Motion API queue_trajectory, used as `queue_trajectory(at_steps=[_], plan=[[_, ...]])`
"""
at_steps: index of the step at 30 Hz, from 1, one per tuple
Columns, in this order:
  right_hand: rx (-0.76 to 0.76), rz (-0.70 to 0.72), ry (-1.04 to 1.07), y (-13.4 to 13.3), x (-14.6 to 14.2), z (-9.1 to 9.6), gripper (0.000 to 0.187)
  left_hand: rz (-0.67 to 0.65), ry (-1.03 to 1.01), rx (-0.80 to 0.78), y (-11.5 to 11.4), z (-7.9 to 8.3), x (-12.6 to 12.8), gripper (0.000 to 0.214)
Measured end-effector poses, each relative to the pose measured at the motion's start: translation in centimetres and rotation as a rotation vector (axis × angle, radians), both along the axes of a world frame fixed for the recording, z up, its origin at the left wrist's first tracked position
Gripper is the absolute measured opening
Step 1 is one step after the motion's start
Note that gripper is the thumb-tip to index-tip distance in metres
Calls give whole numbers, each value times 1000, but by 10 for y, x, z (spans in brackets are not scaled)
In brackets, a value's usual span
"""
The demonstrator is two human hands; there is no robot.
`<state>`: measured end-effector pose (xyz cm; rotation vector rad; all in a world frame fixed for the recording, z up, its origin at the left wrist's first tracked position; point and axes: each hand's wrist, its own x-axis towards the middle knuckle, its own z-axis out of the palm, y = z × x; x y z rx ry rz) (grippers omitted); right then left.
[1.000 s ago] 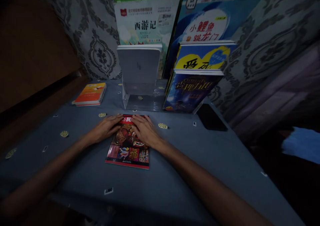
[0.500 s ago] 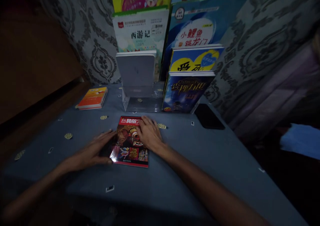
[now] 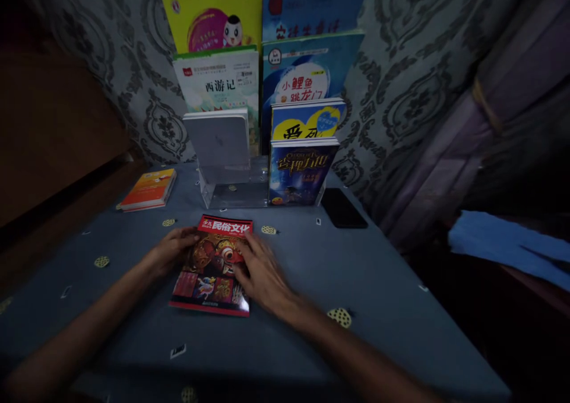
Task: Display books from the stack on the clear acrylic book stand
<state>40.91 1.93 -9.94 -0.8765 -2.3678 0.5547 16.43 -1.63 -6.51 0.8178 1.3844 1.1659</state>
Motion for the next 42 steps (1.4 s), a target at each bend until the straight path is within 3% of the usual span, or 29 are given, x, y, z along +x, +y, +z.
queue_trajectory(at_steps=[3, 6, 8, 10, 12, 15, 17, 20, 23, 26, 29, 32, 37, 39, 42], plan=[[-161, -67, 216, 12, 1, -1, 58, -57, -136, -3, 3, 6, 1, 29], [-498, -33, 436, 28, 1, 7, 60, -90, -182, 57, 4, 20, 3, 25], [-739, 47, 513, 38, -1, 22, 50, -100, -178, 124, 7, 36, 6, 28], [-800, 98, 568, 46, -3, 45, 42, -78, -144, 245, 10, 55, 7, 34], [-651, 120, 635, 51, -5, 70, 37, -73, -74, 408, 12, 73, 4, 39], [-243, 118, 653, 51, -2, 89, 25, -129, 104, 658, 9, 89, -7, 35], [-15, 145, 586, 47, 3, 81, 22, -221, 262, 722, -2, 85, -15, 29], [153, 271, 444, 39, 14, 45, 29, -447, 520, 610, -28, 58, -21, 24], [199, 397, 216, 30, 27, 17, 30, -618, 790, 544, -54, 22, -21, 34], [181, 426, -45, 24, 35, 20, 32, -674, 985, 598, -66, 2, -21, 46], [147, 440, -227, 18, 24, 43, 35, -715, 1048, 568, -64, 4, -22, 46], [111, 437, -233, 13, -14, 56, 38, -676, 1067, 535, -59, 14, -16, 36], [69, 486, -202, 20, -85, 38, 52, -611, 1061, 526, -57, 17, -4, 28], [72, 444, -222, 30, -90, 29, 56, -604, 1058, 516, -58, 13, -4, 28], [80, 293, -243, 46, -71, 21, 52, -605, 1068, 498, -60, 6, -7, 28]])
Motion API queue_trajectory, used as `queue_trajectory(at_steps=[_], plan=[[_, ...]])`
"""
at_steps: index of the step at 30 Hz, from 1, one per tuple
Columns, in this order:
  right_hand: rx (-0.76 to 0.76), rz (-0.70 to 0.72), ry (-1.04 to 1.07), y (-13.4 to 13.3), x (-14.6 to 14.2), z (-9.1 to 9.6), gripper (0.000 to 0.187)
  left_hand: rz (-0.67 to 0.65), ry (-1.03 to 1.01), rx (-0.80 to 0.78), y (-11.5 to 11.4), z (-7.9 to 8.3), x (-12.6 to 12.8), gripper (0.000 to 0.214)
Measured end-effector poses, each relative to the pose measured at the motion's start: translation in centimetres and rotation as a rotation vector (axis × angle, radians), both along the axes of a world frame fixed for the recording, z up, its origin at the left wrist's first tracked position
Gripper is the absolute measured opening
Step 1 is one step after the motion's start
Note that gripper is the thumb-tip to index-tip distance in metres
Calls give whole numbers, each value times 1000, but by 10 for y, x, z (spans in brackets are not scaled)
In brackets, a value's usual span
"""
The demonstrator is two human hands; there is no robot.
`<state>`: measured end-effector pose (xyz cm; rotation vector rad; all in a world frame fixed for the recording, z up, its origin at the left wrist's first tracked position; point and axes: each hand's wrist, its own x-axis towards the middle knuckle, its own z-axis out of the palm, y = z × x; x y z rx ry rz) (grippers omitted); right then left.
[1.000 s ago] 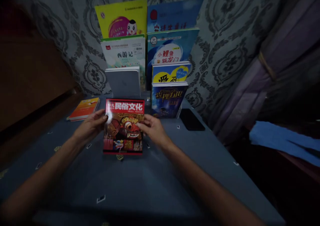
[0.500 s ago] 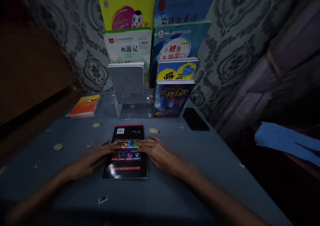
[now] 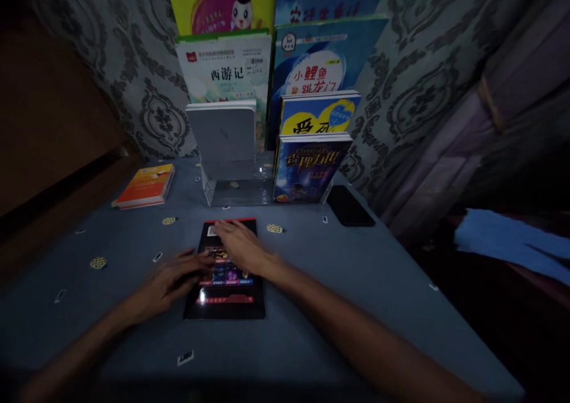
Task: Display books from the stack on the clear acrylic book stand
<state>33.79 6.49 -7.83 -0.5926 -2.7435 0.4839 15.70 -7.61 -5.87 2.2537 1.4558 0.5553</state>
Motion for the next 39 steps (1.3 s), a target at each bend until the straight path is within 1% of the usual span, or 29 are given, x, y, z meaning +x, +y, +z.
queue_trajectory(at_steps=[3, 6, 9, 12, 14, 16, 18, 20, 22, 23, 25, 27, 30, 32, 36, 39], plan=[[8, -149, 34, 11, 34, -5, 44, 1, 22, 23, -1, -3, -3, 29], [-23, -191, 73, 16, 59, -10, 41, 9, 120, 92, 7, -1, 0, 33], [-64, -176, 91, 17, 66, -13, 41, 14, 269, 147, 28, 2, 13, 39], [-89, -165, 91, 15, 65, -13, 42, -24, 342, 140, 51, 2, 35, 42], [-91, -160, 86, 13, 65, -12, 43, -98, 331, 125, 52, 0, 50, 43], [-88, -158, 76, 12, 66, -12, 44, -194, 293, 116, 37, -2, 61, 43], [-84, -154, 65, 12, 67, -12, 45, -274, 257, 109, 11, -2, 67, 44], [-73, -147, 58, 13, 68, -14, 45, -305, 245, 104, -17, -2, 68, 47], [-57, -135, 58, 13, 68, -15, 45, -303, 254, 101, -36, -2, 65, 52], [-46, -131, 57, 14, 67, -15, 44, -299, 262, 103, -42, -3, 62, 54], [-17, -139, 51, 13, 65, -14, 43, -266, 273, 132, -46, -7, 55, 53], [31, -172, 42, 9, 63, -13, 40, -186, 267, 200, -45, -14, 46, 49], [118, -183, 39, -9, 64, -10, 35, -67, 243, 298, -41, -25, 36, 47], [148, -128, 64, -31, 72, -9, 35, -42, 239, 333, -40, -31, 33, 46], [119, 14, 145, -86, 100, -6, 33, -27, 242, 357, -41, -35, 36, 44], [64, 40, 128, -112, 118, -3, 39, -18, 244, 354, -42, -36, 36, 42]])
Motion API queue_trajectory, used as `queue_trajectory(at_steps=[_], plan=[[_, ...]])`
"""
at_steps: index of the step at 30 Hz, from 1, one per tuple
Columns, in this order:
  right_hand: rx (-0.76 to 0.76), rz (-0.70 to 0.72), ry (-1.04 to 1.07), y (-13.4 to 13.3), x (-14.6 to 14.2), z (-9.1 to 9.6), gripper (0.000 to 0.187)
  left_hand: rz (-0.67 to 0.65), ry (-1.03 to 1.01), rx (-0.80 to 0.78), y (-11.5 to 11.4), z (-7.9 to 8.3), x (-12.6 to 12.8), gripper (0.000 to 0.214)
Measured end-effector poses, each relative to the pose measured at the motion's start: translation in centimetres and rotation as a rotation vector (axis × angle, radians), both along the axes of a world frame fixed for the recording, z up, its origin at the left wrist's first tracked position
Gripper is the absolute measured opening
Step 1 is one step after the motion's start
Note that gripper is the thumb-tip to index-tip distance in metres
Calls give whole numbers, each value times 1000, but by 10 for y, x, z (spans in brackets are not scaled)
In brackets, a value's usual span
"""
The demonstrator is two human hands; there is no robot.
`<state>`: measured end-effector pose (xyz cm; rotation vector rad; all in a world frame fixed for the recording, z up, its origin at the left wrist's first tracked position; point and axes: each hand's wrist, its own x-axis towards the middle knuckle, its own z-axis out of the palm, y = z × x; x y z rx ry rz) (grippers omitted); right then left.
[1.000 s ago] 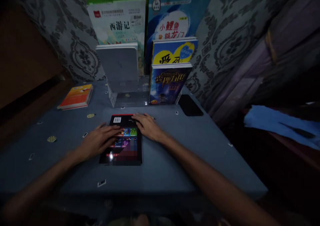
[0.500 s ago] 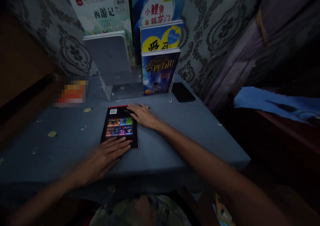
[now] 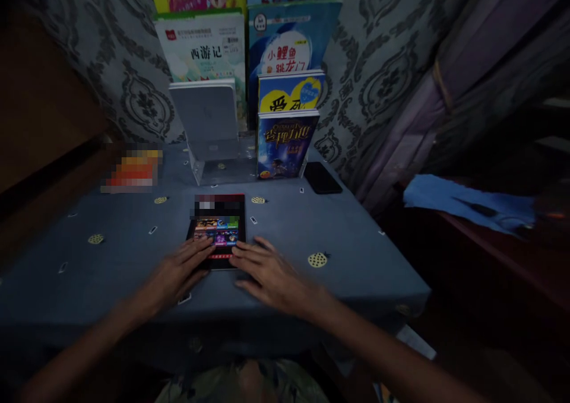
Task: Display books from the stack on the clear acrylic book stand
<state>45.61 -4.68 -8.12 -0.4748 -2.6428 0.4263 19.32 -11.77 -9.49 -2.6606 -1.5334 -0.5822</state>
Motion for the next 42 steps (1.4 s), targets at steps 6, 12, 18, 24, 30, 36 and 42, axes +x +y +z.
queue_trajectory(at_steps=[6, 12, 18, 24, 30, 36, 42], plan=[[-51, -28, 3, 4, 1, 0, 48, 74, 136, 71, 5, -12, -1, 46], [-19, 40, -25, -13, 6, 7, 55, -49, 413, 159, -22, 7, 6, 46], [153, 109, 62, -61, 23, -15, 41, -106, 465, 201, -89, 10, 18, 58], [146, 118, 189, -53, 21, -2, 43, -168, 307, 194, -95, 33, 6, 51], [-286, -93, 476, -4, 2, 82, 17, 87, -475, -23, -36, 121, -15, 22], [-788, -282, 717, 83, -55, 92, 35, 197, -1429, -148, 81, 108, -8, 39], [-870, -502, 598, 139, -80, 28, 35, 424, -1183, -315, 132, 47, -22, 36]])
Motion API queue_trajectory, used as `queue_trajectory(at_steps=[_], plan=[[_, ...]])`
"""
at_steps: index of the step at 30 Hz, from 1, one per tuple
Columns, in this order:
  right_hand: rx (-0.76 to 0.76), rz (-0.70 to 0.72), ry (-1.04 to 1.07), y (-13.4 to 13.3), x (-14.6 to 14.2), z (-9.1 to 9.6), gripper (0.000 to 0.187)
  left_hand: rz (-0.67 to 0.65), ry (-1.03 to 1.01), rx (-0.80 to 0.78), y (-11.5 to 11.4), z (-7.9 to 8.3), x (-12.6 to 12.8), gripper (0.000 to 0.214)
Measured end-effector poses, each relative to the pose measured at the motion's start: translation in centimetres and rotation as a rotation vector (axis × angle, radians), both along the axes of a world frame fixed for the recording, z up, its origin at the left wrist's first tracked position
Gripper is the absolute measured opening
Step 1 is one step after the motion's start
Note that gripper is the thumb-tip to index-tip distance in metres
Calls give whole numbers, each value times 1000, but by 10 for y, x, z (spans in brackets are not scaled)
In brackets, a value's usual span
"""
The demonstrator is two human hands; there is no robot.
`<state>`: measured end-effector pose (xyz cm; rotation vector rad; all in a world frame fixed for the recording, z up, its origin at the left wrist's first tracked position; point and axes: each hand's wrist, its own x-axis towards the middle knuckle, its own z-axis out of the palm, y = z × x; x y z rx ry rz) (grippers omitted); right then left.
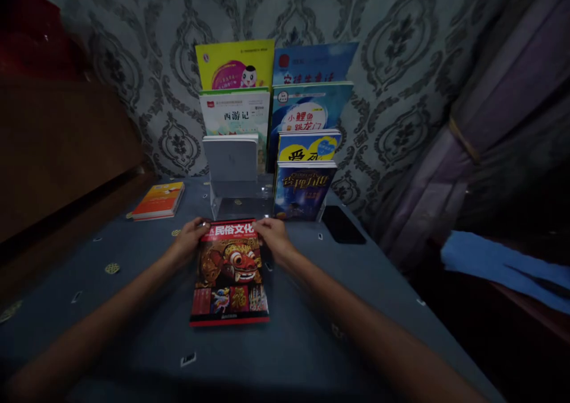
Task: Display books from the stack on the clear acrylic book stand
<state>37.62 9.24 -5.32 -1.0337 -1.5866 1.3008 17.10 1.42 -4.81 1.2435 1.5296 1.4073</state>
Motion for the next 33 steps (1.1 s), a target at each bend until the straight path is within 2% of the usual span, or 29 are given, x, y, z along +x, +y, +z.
queue_trajectory(at_steps=[2, 5, 7, 9, 11, 13, 17, 20, 24, 28, 31, 33], plan=[[15, -30, -61, 6, 1, -17, 26, 13, 86, -25, 2, -11, -8, 30], [81, -106, -144, 6, 5, -30, 6, 39, 271, -24, -3, -20, -15, 30], [263, -118, -229, -2, 6, -31, 18, 13, 553, 2, -11, -23, -12, 28], [544, -6, -347, -14, 2, -31, 26, -51, 860, 41, -19, -28, -4, 24], [777, 194, -461, -27, -2, -31, 29, -116, 1036, 77, -27, -32, 5, 25], [842, 304, -540, -32, -4, -31, 29, -149, 1113, 106, -31, -35, 10, 27], [725, 210, -636, -14, 9, -37, 28, -146, 1215, 118, -33, -34, 10, 28], [646, 209, -555, 7, 21, -44, 32, -137, 1332, 75, -34, -27, 16, 29], [539, 200, -428, 24, 26, -51, 35, -200, 1450, -41, -41, -14, 57, 30], [463, 145, -399, 27, 29, -46, 35, -250, 1491, -146, -48, 2, 104, 53], [447, 106, -441, 22, 34, -38, 33, -300, 1508, -221, -48, 13, 119, 65], [422, 89, -438, 17, 36, -33, 32, -328, 1535, -272, -48, 19, 121, 58]])
